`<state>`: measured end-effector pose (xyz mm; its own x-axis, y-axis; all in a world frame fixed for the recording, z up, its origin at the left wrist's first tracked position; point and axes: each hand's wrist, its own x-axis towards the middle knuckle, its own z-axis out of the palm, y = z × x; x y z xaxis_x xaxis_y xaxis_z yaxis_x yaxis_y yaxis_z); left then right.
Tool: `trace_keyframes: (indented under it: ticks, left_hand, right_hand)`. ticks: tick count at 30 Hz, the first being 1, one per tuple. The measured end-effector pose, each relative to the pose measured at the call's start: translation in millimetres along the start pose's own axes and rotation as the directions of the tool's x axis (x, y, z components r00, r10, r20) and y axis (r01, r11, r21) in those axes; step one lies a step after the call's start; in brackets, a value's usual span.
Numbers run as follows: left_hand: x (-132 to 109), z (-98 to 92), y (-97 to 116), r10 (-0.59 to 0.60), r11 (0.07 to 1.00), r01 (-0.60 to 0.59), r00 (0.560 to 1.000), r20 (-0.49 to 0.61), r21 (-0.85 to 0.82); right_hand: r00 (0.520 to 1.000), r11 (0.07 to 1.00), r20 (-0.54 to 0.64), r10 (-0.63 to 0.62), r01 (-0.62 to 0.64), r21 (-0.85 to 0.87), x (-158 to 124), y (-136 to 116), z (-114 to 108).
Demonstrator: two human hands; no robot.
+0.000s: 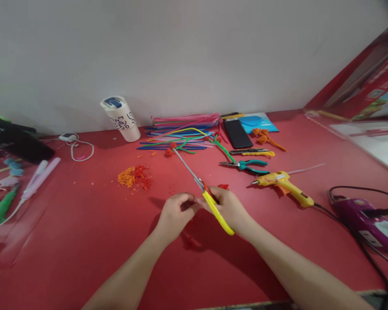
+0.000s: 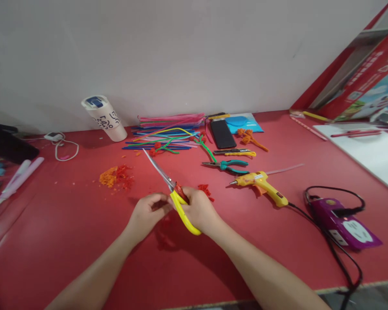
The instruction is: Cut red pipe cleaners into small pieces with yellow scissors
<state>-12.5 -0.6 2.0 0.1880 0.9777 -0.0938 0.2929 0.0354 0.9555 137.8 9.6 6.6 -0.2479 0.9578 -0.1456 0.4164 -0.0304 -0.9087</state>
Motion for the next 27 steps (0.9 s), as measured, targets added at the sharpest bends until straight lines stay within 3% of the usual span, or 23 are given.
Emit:
trace_keyframes:
  ticks: [2, 5, 8, 11, 16, 27]
  left_hand:
    - [2, -2.4, -1, -0.097, 0.973, 0.092, 0.995, -0.013, -0.21]
    - [5, -9.5, -1, -0.151, 0.88, 0.111, 0.987, -0.049, -0.462]
    - [8, -17.5, -3, -0.199, 0.803, 0.106, 0.975, -0.095, -0.586]
    - [10, -23.8, -4, -0.216, 0.757, 0.066, 0.964, -0.154, -0.65]
    - [12, -29.5, -4, -0.182, 0.695, -0.011, 0.965, -0.19, -0.719]
    - [12, -29.5, -5, -0.146, 0.589, -0.103, 0.962, -0.231, -0.802]
  right_hand:
    - [0.999, 0.997, -0.036, -0.021, 0.019, -0.074, -1, 0, -5]
    - [0.999, 0.944, -0.037, -0.037, 0.023, -0.329, -3, -1, -13]
    - [0.998, 0.819, 0.014, -0.069, 0.064, -0.571, -6, -1, -14]
    - [0.99, 0.703, 0.073, -0.122, 0.138, -0.697, -8, 0, -9]
    - [0.98, 0.618, 0.089, -0.18, 0.183, -0.764, -11, 3, -4]
    - [0.971, 0.516, 0.163, -0.176, 0.232, -0.824, -11, 7, 0]
